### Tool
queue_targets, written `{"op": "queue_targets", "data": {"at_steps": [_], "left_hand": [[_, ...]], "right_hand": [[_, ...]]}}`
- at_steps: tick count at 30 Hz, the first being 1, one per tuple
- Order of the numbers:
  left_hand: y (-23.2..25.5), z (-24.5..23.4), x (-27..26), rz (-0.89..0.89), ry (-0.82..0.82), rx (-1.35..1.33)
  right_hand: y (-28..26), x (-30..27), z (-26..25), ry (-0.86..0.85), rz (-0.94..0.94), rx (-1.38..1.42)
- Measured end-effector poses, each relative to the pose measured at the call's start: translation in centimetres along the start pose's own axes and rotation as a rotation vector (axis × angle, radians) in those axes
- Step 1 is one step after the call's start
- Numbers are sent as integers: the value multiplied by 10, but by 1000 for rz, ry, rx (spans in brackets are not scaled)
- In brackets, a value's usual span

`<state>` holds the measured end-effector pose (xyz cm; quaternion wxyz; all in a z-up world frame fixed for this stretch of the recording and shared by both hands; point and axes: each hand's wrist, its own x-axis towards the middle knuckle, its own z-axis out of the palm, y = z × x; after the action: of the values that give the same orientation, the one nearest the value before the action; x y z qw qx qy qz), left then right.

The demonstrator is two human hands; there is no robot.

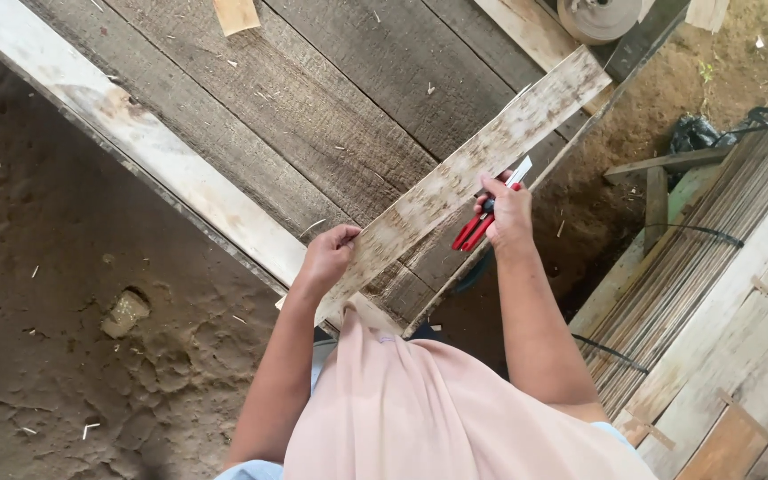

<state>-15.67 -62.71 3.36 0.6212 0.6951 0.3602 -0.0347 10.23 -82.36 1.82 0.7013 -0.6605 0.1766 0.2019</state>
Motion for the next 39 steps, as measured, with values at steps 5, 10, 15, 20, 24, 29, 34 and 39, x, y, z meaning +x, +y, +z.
{"op": "queue_targets", "data": {"at_steps": [5, 10, 15, 20, 24, 29, 34, 39], "left_hand": [[-12, 0, 9, -3, 37, 80], [-37, 10, 21, 30, 36, 221], [-42, 31, 11, 4, 101, 512], [-49, 54, -2, 35, 118, 562], [-76, 75, -1, 118, 173, 609], [-75, 85, -5, 175, 229, 627], [-79, 93, -10, 159, 225, 629], [-85, 102, -9, 187, 259, 633]], "right_hand": [[11, 0, 4, -7, 19, -89], [30, 22, -2, 28, -11, -262], [25, 19, -1, 46, -48, -389], [11, 5, 6, 74, -34, -470], [10, 6, 5, 120, -55, -524], [4, -4, 5, 126, -99, -508], [6, -9, 4, 83, -86, -470], [11, -13, 1, 2, -32, -320]]}}
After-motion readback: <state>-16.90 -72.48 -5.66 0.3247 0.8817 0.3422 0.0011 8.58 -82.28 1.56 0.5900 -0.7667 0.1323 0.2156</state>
